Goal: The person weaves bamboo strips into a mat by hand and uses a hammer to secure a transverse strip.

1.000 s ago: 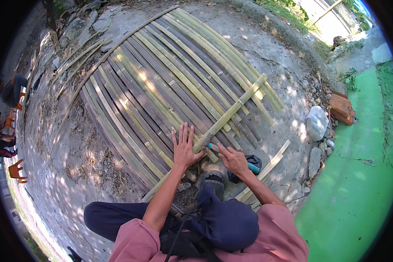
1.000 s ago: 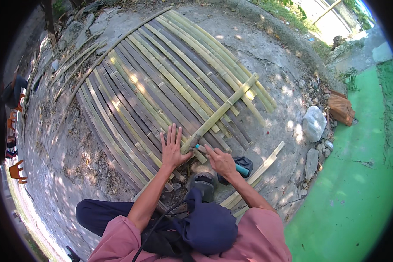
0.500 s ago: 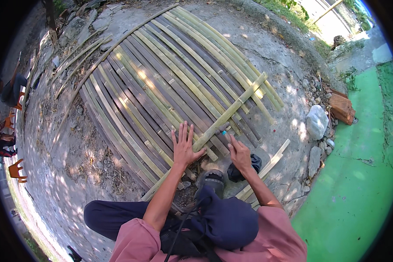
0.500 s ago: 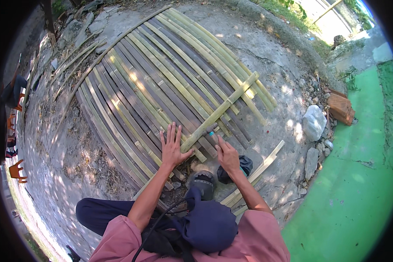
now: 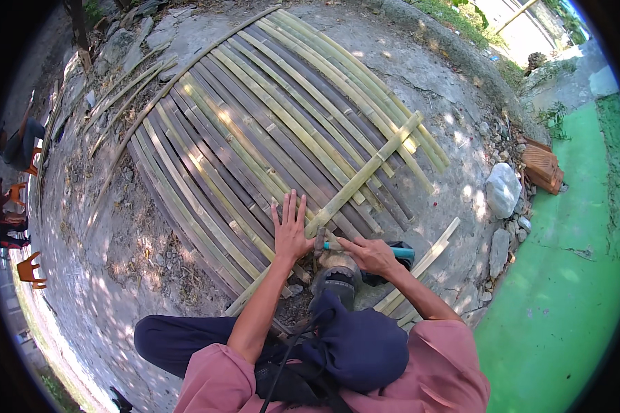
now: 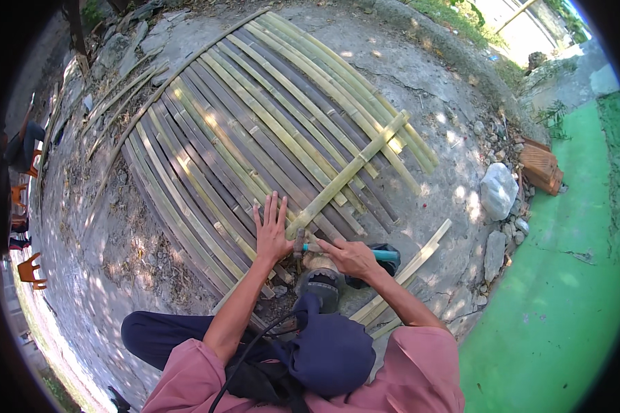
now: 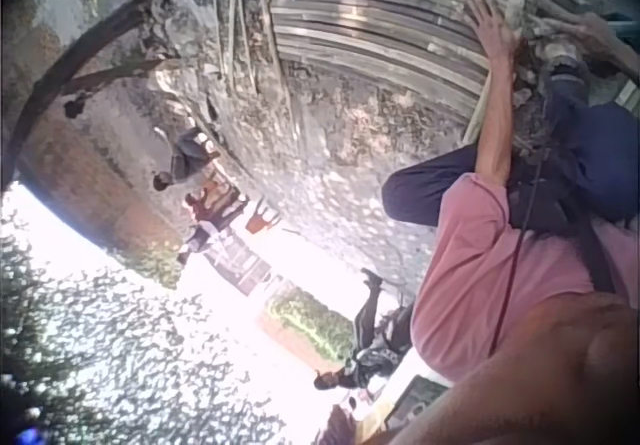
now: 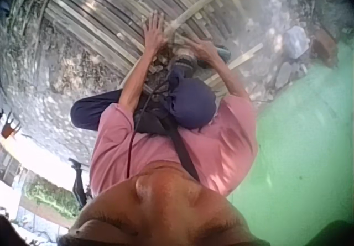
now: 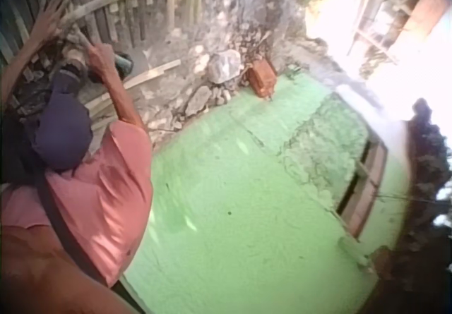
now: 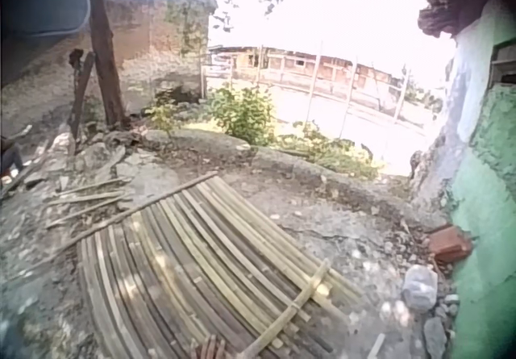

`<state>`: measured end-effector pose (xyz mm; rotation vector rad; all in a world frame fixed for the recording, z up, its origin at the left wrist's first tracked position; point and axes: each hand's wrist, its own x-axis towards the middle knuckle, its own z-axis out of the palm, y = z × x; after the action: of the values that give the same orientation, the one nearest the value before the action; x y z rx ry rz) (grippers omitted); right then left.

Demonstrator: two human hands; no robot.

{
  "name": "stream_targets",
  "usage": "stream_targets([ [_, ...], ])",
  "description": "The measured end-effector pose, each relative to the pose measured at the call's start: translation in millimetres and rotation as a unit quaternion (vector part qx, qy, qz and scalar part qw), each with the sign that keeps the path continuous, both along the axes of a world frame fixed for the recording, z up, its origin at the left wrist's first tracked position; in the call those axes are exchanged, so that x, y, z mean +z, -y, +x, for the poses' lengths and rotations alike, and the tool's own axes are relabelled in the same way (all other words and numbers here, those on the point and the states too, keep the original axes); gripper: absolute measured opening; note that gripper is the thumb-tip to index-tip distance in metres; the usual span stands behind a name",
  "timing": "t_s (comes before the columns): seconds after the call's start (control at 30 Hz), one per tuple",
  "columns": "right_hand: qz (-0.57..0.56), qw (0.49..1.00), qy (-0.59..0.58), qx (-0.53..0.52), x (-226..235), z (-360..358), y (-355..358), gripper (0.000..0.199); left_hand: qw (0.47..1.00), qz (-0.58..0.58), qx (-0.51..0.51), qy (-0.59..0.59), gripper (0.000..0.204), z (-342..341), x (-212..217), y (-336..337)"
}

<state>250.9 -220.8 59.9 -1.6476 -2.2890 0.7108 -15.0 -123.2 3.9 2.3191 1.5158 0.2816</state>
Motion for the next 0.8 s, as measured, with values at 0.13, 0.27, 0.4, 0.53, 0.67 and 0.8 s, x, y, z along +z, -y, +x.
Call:
stream_targets([
  [0.13, 0.01, 0.991, -0.036, -0.129, -5.0, 16.4, -7.7, 0.05, 1.0, 0.002, -0.001, 0.003, 0.122, 2.7, 1.6, -0.3],
  [0.27, 0.068, 0.954, -0.15, -0.252, 3.7, 21.6, 0.7, 0.038, 1.0, -0.004, 0.001, 0.002, 0.122, 0.8, 2.8, 0.2],
  [0.4, -0.057, 0.86, -0.289, -0.417, 19.7, -7.2, 8.9, 0.033, 1.0, -0.003, 0.0, 0.003, 0.123, 0.6, 3.3, -1.8],
  [0.53, -0.023, 0.883, -0.213, -0.417, 3.1, -36.4, -0.2, 0.032, 1.0, -0.004, 0.002, 0.006, 0.124, -0.1, 2.3, 0.8],
  [0.67, 0.064, 0.888, -0.212, -0.402, 5.8, -62.1, -6.9, 0.032, 1.0, -0.005, -0.001, 0.01, 0.124, -1.7, 1.4, 0.8],
  [0.8, 0.081, 0.891, -0.207, -0.396, 2.4, -73.8, -7.6, 0.031, 1.0, 0.008, 0.002, 0.017, 0.124, 1.5, 1.6, 0.4],
])
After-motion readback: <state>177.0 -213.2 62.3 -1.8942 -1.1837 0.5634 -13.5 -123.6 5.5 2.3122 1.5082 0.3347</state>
